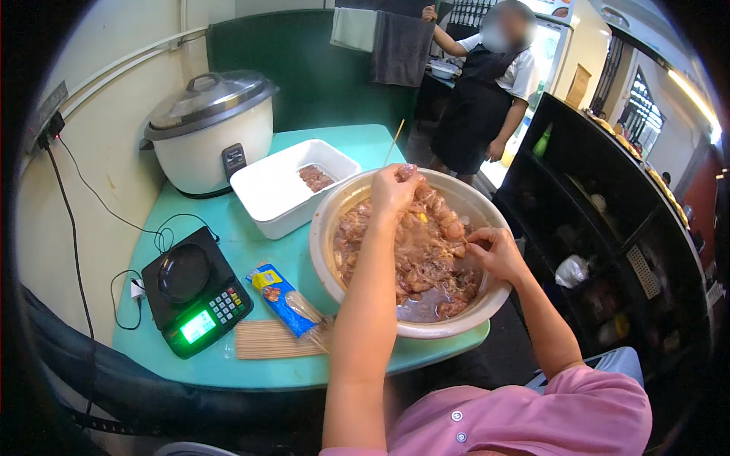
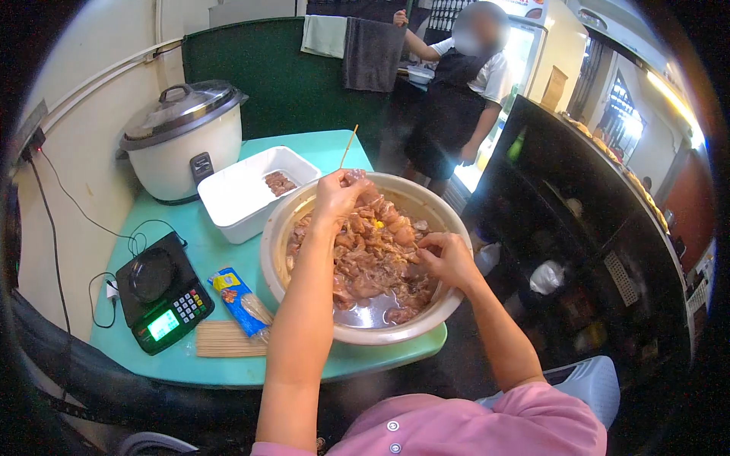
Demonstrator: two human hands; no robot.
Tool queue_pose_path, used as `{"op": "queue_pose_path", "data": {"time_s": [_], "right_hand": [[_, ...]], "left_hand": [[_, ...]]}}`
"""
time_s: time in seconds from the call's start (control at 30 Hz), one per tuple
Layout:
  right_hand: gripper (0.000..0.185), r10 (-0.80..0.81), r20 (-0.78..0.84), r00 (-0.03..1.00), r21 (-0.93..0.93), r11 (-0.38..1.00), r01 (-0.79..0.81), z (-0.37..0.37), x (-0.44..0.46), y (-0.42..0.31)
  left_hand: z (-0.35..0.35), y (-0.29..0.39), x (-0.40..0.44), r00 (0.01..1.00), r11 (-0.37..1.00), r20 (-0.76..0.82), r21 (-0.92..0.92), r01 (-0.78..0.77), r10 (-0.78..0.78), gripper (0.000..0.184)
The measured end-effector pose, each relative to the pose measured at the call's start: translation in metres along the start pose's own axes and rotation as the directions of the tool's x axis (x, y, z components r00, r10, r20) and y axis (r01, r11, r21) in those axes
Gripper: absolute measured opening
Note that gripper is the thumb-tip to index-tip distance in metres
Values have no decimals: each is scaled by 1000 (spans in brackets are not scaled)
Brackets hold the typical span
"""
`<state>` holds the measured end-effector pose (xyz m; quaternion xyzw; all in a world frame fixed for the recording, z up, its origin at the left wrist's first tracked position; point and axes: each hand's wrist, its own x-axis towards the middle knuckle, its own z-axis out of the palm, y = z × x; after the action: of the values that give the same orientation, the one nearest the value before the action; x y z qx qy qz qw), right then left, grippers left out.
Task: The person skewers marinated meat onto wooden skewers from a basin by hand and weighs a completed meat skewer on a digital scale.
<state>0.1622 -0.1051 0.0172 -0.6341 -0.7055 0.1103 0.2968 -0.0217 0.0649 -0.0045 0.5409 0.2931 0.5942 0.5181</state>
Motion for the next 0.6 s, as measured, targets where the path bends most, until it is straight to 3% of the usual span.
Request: {"op": "queue_pose_path", "data": {"time_s": [0.2,0.3,0.37,0.6], "right_hand": [[14,20,-3,1000,64,998,-20,1,0,-1],[15,28,10,1000,28,999,-28,0,0,-5],[15,-8,-2,1000,8,1000,8,1,0,-1],[15,-25,5,1000,43,999,25,0,0,-3]], "left_hand": [[2,5,-3,998,995,19,-69,67,-66,24],[2,2,-3,999,998,40,53,-14,12,25],[5,24,-15,995,993,36,-68,92,-90,26],[4,21,-12,998,998,31,-16,56,-55,25]]}}
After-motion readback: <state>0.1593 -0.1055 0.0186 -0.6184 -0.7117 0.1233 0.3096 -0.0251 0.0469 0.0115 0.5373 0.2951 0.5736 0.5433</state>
